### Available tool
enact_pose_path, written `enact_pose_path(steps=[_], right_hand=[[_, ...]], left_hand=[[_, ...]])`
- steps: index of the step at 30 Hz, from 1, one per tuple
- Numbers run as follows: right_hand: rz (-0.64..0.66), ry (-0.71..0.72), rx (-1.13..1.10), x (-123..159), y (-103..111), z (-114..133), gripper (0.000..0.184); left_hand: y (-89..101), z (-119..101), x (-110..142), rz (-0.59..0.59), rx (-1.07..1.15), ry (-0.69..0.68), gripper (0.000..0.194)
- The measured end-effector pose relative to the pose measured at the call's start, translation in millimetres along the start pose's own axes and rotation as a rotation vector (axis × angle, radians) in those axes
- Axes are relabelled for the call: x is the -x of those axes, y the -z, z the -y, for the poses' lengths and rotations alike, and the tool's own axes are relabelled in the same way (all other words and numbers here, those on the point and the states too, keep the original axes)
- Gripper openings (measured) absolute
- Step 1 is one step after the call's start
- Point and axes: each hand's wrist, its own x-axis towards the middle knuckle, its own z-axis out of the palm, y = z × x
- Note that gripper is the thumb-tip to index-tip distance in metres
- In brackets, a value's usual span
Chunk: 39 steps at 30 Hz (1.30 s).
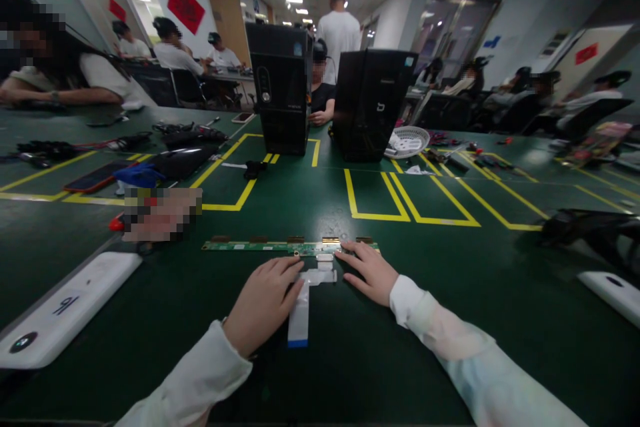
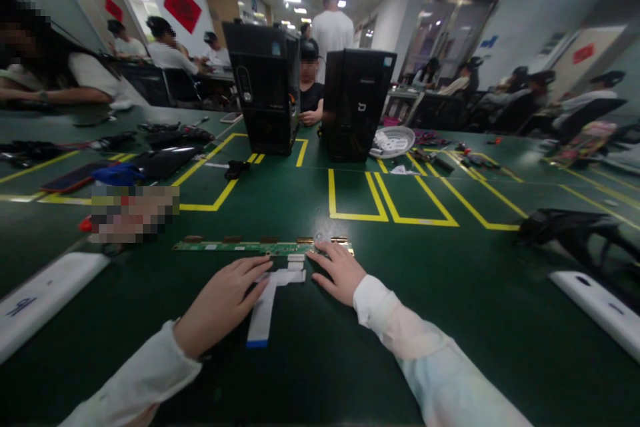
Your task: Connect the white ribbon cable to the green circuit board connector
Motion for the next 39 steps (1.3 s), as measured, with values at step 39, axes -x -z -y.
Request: enact_pose_path(steps=[39], right_hand=[[0.198, 0.009, -0.052, -8.7, 14.8, 35.9, 0.052]], left_hand=[[-23.2, 93.3, 85.9, -0.219, -0.3, 0.385, 0.068]])
